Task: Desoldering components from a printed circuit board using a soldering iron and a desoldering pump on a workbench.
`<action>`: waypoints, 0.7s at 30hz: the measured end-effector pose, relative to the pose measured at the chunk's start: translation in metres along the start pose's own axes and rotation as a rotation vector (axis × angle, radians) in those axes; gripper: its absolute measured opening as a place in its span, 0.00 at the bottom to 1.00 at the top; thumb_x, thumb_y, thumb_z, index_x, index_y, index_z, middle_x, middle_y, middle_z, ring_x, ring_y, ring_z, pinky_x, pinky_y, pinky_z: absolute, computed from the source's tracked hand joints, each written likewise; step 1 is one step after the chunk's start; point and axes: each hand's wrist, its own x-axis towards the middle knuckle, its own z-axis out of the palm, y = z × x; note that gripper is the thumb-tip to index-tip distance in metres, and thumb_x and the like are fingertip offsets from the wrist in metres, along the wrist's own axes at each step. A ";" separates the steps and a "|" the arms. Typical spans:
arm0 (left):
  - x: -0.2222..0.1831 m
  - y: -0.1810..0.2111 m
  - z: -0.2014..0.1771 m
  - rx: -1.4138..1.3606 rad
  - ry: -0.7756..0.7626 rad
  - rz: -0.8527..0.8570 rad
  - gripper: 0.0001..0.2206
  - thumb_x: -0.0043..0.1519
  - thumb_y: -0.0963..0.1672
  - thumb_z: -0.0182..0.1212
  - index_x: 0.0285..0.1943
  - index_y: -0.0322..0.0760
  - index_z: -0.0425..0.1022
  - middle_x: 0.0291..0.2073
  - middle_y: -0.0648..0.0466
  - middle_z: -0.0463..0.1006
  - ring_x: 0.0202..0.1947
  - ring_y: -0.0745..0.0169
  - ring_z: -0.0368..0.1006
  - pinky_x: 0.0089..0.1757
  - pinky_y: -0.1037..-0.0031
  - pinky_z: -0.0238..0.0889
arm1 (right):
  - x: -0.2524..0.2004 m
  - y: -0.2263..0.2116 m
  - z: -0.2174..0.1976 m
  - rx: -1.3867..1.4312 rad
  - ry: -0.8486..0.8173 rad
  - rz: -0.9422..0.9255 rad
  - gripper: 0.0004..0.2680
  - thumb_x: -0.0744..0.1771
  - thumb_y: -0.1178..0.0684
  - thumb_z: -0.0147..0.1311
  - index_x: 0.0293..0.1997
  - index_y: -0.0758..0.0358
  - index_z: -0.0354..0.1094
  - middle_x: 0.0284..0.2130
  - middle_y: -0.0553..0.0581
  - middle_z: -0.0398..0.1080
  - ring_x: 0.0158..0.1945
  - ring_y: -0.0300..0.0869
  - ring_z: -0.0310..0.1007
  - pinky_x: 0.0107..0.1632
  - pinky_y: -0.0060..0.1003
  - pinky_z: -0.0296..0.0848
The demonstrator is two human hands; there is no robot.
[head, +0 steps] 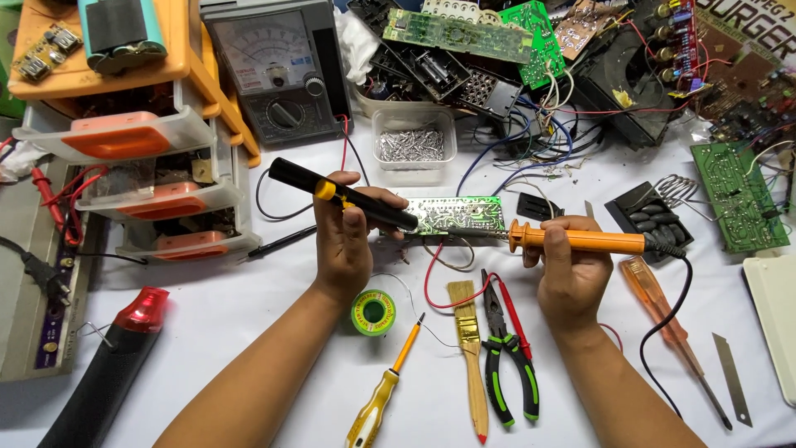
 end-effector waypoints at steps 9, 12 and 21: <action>-0.002 0.002 0.001 0.026 -0.055 -0.021 0.16 0.63 0.51 0.30 0.53 0.39 0.46 0.33 0.45 0.72 0.32 0.63 0.72 0.29 0.83 0.70 | -0.001 -0.008 0.002 -0.021 -0.041 -0.012 0.06 0.67 0.51 0.39 0.34 0.60 0.57 0.21 0.55 0.63 0.22 0.36 0.64 0.29 0.25 0.67; -0.001 0.002 0.001 0.028 -0.060 -0.018 0.16 0.63 0.50 0.31 0.53 0.39 0.47 0.33 0.45 0.72 0.31 0.63 0.72 0.29 0.83 0.70 | 0.000 -0.010 0.003 -0.023 -0.052 -0.021 0.06 0.67 0.51 0.39 0.34 0.60 0.57 0.21 0.54 0.63 0.22 0.35 0.64 0.28 0.25 0.67; -0.001 0.004 0.003 0.034 -0.046 -0.029 0.15 0.63 0.50 0.32 0.53 0.40 0.47 0.33 0.46 0.73 0.28 0.64 0.71 0.29 0.83 0.69 | -0.001 -0.006 0.002 -0.015 -0.067 -0.007 0.06 0.66 0.51 0.39 0.35 0.61 0.57 0.21 0.55 0.62 0.22 0.37 0.64 0.29 0.26 0.67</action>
